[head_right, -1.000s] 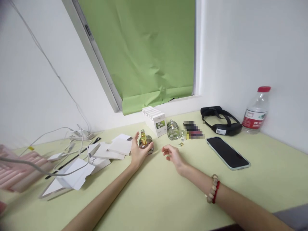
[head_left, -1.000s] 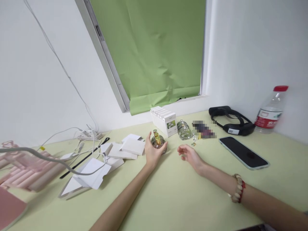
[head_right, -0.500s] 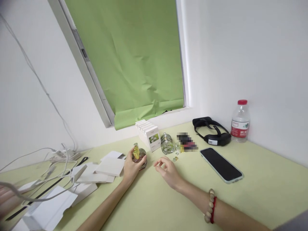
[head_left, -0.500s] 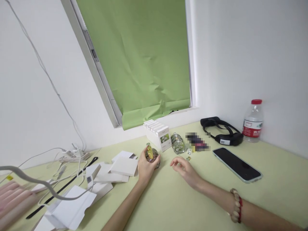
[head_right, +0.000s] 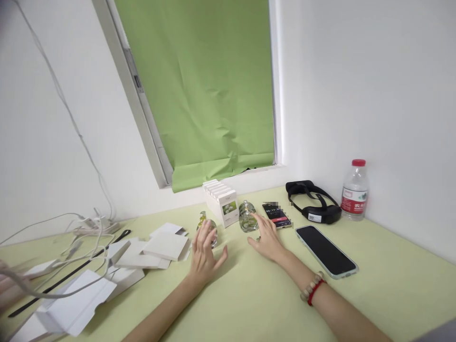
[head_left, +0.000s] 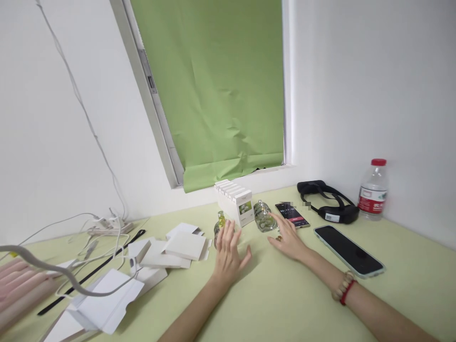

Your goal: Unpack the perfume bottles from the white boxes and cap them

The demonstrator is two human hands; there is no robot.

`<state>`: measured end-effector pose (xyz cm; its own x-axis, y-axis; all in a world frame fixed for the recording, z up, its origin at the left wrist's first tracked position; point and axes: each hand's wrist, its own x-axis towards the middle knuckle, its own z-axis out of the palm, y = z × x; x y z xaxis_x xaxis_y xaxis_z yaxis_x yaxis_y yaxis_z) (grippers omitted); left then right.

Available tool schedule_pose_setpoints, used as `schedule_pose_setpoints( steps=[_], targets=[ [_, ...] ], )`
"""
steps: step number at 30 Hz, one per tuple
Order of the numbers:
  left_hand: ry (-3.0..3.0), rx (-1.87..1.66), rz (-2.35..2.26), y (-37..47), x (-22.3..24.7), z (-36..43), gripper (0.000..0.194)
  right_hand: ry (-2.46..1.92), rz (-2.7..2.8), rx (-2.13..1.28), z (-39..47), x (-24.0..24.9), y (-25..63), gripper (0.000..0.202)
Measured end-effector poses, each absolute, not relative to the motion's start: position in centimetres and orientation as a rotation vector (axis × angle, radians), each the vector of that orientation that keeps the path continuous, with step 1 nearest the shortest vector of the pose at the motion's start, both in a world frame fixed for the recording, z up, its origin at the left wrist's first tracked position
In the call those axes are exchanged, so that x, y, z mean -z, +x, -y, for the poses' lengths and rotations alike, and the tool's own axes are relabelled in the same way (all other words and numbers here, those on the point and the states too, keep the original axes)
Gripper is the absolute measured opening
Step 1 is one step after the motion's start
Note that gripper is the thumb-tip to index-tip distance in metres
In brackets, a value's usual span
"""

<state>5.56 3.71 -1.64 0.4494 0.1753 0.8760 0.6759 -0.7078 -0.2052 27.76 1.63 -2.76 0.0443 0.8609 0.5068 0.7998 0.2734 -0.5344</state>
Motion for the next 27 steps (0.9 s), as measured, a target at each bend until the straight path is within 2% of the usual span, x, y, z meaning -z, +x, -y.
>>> schedule_pose_setpoints(
  steps=[6, 10, 14, 19, 27],
  targets=[
    [-2.106, 1.533, 1.355, 5.0, 2.1, -5.4, 0.082, -1.442, 1.699, -0.126, -1.6, 2.7, 27.9, 0.056],
    [-2.231, 1.582, 1.550, 4.6, 2.8, -6.4, 0.078, -1.425, 1.671, -0.097, -1.4, 2.6, 27.6, 0.054],
    [-2.334, 1.510, 1.546, 4.7, 3.1, -6.2, 0.068, -1.355, 1.686, -0.166, -1.2, 2.8, 27.3, 0.052],
    [-2.354, 1.418, 1.586, 4.8, 3.2, -5.9, 0.068, -1.375, 1.719, -0.292, -1.0, 3.1, 26.9, 0.045],
    [-2.364, 1.311, 1.546, 4.4, 3.1, -5.8, 0.066, -1.365, 1.795, -0.282, -1.1, 3.2, 27.0, 0.043]
  ],
)
